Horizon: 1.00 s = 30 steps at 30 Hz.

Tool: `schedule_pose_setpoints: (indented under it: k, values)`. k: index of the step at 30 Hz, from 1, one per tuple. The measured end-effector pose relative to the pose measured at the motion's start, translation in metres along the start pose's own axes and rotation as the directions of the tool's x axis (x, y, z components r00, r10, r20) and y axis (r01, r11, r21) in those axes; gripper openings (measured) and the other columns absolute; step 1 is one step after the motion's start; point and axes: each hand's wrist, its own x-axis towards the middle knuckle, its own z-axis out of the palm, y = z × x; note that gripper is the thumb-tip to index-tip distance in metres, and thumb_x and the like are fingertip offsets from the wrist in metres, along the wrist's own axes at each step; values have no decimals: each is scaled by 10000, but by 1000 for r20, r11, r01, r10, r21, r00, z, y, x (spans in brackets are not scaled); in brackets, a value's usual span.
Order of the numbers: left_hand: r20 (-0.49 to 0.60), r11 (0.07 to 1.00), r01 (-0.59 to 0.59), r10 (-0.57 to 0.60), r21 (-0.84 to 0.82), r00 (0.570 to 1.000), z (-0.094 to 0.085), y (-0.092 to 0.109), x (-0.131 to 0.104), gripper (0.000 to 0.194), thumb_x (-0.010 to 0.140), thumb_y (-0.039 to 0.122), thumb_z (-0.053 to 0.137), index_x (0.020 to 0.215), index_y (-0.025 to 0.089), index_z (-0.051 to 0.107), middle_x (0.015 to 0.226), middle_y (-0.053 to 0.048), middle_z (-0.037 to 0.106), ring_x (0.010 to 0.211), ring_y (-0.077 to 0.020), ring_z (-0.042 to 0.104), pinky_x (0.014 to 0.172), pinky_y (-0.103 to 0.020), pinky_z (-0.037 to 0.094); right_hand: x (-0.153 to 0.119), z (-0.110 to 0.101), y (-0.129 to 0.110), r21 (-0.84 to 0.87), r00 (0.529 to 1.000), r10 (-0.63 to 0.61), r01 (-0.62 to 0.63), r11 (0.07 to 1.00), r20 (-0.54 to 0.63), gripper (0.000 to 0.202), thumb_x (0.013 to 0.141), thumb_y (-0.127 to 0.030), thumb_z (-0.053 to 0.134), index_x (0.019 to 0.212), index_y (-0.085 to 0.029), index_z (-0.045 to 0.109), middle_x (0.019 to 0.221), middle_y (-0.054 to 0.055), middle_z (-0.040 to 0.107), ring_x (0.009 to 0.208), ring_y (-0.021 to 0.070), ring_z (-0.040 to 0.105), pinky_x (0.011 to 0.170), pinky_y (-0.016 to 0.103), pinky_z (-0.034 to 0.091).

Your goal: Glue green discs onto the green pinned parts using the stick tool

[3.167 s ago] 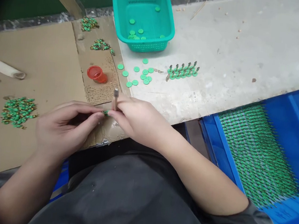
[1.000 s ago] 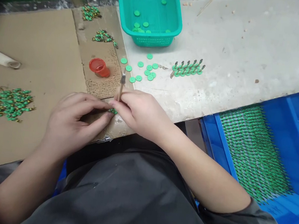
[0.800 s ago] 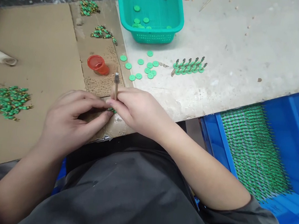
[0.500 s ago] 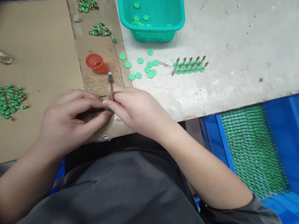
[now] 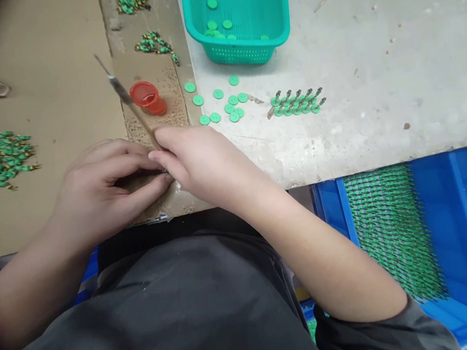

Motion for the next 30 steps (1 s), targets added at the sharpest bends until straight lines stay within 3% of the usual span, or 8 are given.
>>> schedule_pose_setpoints:
  k: [7,13,16,21,26,30]
  values:
    - [18,1000,0,0,-11,1000,-2,2,1,55,1047,283,736,1028,262,783,987,-12,785,932,-207,737,875,-378,547,4,1,-2,-16,1000,24,-24,1000,17,303,1159,-337,656,870,-252,618,876,15,738,821,216,689,784,342,486]
    - [41,996,77,-76,-33,996,-3,5,-1,89,1054,296,741,1082,299,826,1018,-10,798,967,-226,763,924,-406,568,-23,7,9,191,972,87,-45,981,-219,270,1182,-334,598,935,-230,624,925,27,737,892,196,721,831,315,536]
    - [33,998,58,-58,-12,998,-2,6,-2,91,1047,310,758,1105,319,828,1019,-18,797,968,-243,765,927,-429,572,-32,10,12,228,958,89,-26,973,-272,275,1177,-334,604,923,-230,626,919,17,734,881,179,718,835,301,550]
    - [35,994,93,-96,63,995,1,13,-3,96,1045,371,785,1105,309,828,1047,-38,775,989,-265,742,942,-455,563,-35,13,14,246,960,37,34,969,-278,293,1192,-334,585,935,-209,654,969,23,750,919,169,727,878,289,554]
    - [30,991,129,-130,31,991,3,20,-1,133,1063,308,755,1140,271,857,1028,-21,758,979,-215,723,946,-404,539,-36,11,14,203,966,19,35,978,-259,304,1188,-315,609,920,-193,685,944,24,744,872,166,702,862,290,544]
    - [15,991,130,-130,32,991,4,21,0,108,1048,295,769,1103,234,840,1020,-18,775,1007,-204,729,947,-375,534,-35,12,16,145,966,-68,107,984,-251,296,1198,-281,583,954,-189,722,985,21,763,931,175,729,914,296,558]
